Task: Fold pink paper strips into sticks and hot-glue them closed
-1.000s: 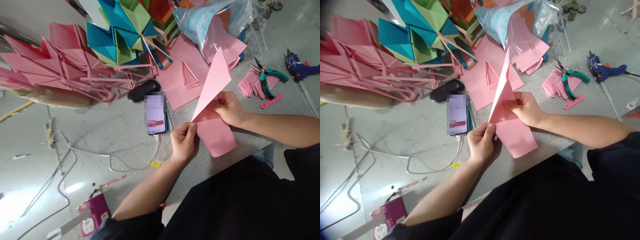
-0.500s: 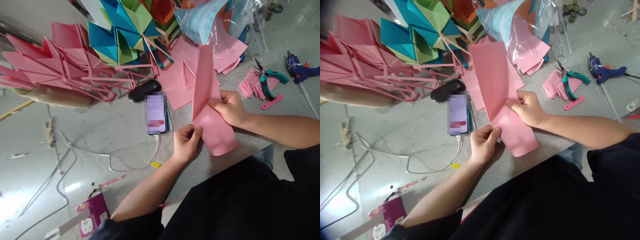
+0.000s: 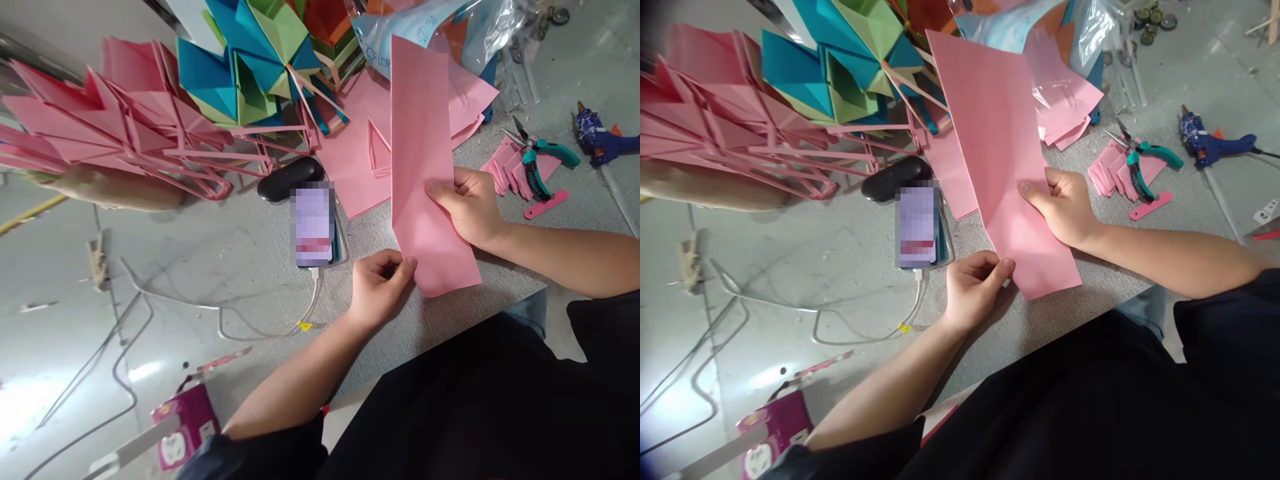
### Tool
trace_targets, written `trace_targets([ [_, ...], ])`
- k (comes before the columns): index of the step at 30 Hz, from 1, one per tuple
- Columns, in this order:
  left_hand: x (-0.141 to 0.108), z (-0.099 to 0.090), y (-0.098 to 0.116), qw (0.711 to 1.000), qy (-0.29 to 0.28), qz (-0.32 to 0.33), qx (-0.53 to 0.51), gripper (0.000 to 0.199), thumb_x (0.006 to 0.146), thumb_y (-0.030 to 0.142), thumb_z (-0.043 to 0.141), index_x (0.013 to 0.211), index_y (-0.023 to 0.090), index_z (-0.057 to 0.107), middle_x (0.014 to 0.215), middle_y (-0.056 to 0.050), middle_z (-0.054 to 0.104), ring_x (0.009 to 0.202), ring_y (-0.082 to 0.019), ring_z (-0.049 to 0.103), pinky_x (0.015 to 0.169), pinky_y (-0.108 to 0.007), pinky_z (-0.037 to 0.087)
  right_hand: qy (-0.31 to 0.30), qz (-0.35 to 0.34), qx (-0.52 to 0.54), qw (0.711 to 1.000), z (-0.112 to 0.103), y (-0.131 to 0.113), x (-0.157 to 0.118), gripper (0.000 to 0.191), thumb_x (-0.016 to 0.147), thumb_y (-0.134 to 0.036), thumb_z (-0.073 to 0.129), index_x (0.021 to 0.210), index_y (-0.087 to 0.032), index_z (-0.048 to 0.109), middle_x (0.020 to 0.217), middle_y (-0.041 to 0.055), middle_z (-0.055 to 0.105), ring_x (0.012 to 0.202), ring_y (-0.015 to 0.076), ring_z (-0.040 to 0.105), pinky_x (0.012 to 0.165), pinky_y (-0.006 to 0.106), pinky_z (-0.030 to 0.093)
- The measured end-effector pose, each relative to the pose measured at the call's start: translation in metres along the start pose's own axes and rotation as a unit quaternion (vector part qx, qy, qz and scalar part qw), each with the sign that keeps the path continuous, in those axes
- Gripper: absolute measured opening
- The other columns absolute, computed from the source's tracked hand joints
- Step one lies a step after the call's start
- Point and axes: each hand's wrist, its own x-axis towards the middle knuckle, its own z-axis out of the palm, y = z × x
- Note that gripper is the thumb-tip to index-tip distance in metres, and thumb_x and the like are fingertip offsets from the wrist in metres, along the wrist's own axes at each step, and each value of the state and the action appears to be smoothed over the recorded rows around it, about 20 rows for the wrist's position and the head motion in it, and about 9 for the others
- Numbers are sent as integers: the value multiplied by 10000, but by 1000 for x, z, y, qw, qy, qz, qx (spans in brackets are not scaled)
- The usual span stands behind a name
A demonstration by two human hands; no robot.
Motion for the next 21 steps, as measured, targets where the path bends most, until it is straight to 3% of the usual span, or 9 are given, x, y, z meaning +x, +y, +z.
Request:
trace_targets([
  [4,-1,0,1,1000,-18,-5,11,339,866,437,810,644,194,731,570,-9,634,526,-106,509,488,-221,402,14,-22,-13,1000,-4,4,5,553,974,-531,873,654,-242,526,673,-30,448,645,133,407,578,309,369],
  [10,-2,-2,2,992,-106,31,62,284,908,378,775,697,188,787,596,-30,703,535,-113,559,501,-223,418,67,-56,-31,996,-15,17,25,393,1012,-403,848,722,-246,633,741,-22,541,733,153,542,673,318,476],
  [14,-5,-4,-4,988,-136,48,60,232,936,332,788,762,187,838,661,-58,780,547,-135,637,511,-246,464,131,-48,-19,990,-27,20,49,380,990,-226,830,711,-247,573,715,-44,498,729,129,476,701,295,464],
  [17,-2,-3,-13,993,-72,90,-14,251,958,284,764,721,205,789,655,-51,776,561,-149,685,541,-259,525,123,-60,-53,989,-37,13,61,481,971,-203,850,674,-264,477,682,-54,418,715,131,376,658,304,387],
  [21,8,1,-26,964,106,198,-143,199,992,250,711,794,225,717,798,-31,772,657,-148,722,596,-266,557,10,-98,-149,984,-36,-6,48,584,991,-348,827,637,-282,367,656,-48,311,674,142,281,620,349,252],
])
